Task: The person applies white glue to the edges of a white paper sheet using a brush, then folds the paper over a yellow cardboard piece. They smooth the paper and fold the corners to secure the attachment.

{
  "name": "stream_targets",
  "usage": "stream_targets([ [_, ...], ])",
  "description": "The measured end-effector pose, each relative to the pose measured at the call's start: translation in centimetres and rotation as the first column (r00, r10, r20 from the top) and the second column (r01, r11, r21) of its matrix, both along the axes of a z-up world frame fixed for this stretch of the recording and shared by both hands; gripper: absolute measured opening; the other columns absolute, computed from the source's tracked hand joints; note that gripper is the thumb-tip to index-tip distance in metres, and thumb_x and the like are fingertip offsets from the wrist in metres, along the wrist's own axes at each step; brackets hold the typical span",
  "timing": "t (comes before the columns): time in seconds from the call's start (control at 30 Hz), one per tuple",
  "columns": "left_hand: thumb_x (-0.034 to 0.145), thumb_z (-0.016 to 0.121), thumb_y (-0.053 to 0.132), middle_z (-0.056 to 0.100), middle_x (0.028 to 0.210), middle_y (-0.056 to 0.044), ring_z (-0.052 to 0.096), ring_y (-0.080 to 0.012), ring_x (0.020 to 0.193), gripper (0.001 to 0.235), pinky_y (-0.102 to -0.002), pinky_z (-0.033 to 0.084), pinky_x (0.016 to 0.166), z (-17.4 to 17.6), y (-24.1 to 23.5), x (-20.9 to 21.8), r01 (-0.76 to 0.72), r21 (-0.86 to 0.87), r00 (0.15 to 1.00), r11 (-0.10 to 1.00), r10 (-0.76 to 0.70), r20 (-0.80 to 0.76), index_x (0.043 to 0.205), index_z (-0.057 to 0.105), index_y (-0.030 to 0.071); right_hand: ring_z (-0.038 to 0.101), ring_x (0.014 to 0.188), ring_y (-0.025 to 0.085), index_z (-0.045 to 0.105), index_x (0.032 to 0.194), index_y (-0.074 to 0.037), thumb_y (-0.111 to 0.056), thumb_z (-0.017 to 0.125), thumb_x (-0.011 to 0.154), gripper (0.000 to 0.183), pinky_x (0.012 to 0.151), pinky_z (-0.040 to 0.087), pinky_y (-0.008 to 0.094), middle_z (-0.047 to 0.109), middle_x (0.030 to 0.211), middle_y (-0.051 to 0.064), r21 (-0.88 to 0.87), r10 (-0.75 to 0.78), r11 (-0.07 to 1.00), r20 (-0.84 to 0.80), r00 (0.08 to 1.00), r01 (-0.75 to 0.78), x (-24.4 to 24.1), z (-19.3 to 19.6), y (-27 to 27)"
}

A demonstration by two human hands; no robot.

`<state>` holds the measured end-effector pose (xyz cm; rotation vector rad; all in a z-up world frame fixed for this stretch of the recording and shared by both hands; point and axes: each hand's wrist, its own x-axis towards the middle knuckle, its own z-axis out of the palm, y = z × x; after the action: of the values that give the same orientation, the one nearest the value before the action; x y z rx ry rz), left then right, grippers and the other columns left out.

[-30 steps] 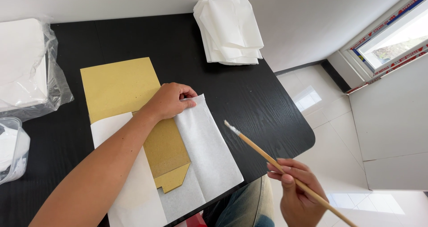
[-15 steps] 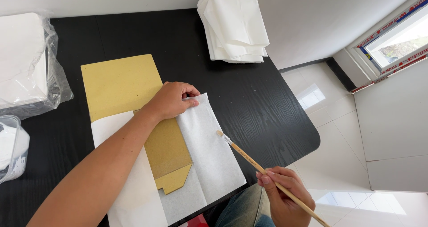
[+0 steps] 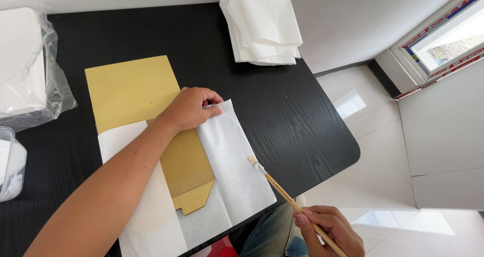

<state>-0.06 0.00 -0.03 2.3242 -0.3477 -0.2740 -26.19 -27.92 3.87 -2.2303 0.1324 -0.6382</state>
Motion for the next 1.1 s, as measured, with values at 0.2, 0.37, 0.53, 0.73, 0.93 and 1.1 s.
stream_targets([
  [0.2, 0.09, 0.076, 0.029, 0.074, 0.093, 0.007, 0.058, -0.0146, 0.079, 0.019, -0.036, 0.036, 0.101, -0.3, 0.1, 0.0, 0.001, -0.011, 1.0, 1.0, -0.001, 0.026, 0.108, 0.079, 0.024, 0.08, 0.058, 0.013, 0.077, 0.077, -0.004, -0.011, 0.081, 0.075, 0.009, 0.053, 0.067, 0.018, 0.078, 0.078, 0.009, -0.077, 0.052, 0.996, -0.031, 0.998, -0.055, -1.4, 0.8, -0.9],
  [0.37, 0.09, 0.077, 0.026, 0.074, 0.091, 0.006, 0.056, -0.0142, 0.077, 0.018, -0.032, 0.043, 0.087, 0.0, 0.1, -0.1, -0.01, -0.029, 1.0, 1.0, 0.01, 0.016, 0.107, 0.08, 0.022, 0.075, 0.062, 0.012, 0.077, 0.075, -0.007, -0.014, 0.084, 0.073, 0.01, 0.05, 0.059, 0.019, 0.079, 0.073, 0.008, -0.105, -0.035, 0.994, -0.061, 0.998, 0.029, -2.6, 1.4, -1.5],
  [0.53, 0.09, 0.077, 0.024, 0.073, 0.09, 0.005, 0.056, -0.0134, 0.076, 0.019, -0.031, 0.044, 0.076, 0.2, 0.1, -0.2, -0.023, -0.039, 1.0, 0.999, 0.023, -0.005, 0.109, 0.08, 0.021, 0.077, 0.061, 0.011, 0.08, 0.079, -0.01, -0.026, 0.086, 0.069, 0.02, 0.053, 0.06, 0.018, 0.079, 0.074, 0.003, -0.285, 0.003, 0.958, -0.124, 0.992, -0.039, -3.9, -0.5, -4.8],
  [0.73, 0.09, 0.076, 0.024, 0.072, 0.091, 0.004, 0.056, -0.0136, 0.078, 0.02, -0.031, 0.044, 0.074, 0.4, 0.0, -0.4, -0.028, -0.033, 0.999, 0.999, 0.027, -0.022, 0.11, 0.079, 0.02, 0.075, 0.058, 0.011, 0.079, 0.073, -0.012, -0.028, 0.089, 0.064, 0.021, 0.048, 0.057, 0.016, 0.077, 0.072, 0.003, -0.316, -0.016, 0.948, -0.115, 0.993, -0.021, -4.9, -1.2, -6.1],
  [0.93, 0.091, 0.076, 0.024, 0.072, 0.09, 0.004, 0.056, -0.0138, 0.078, 0.019, -0.031, 0.044, 0.074, 0.6, 0.0, -0.5, -0.028, -0.025, 1.0, 0.999, 0.028, -0.015, 0.109, 0.079, 0.021, 0.078, 0.058, 0.01, 0.082, 0.075, -0.016, -0.031, 0.09, 0.061, 0.023, 0.048, 0.059, 0.014, 0.078, 0.073, -0.001, -0.35, 0.019, 0.932, -0.224, 0.974, -0.099, -6.0, -1.2, -8.8],
  [1.1, 0.09, 0.077, 0.024, 0.073, 0.093, 0.004, 0.058, -0.0131, 0.08, 0.021, -0.03, 0.044, 0.074, 0.6, 0.0, -0.3, -0.043, -0.035, 0.999, 0.998, 0.042, -0.026, 0.11, 0.079, 0.02, 0.083, 0.066, 0.007, 0.083, 0.077, -0.018, -0.024, 0.09, 0.065, 0.016, 0.059, 0.065, 0.013, 0.081, 0.081, -0.001, -0.273, 0.161, 0.935, -0.249, 0.955, -0.228, -4.9, 2.7, -8.4],
])
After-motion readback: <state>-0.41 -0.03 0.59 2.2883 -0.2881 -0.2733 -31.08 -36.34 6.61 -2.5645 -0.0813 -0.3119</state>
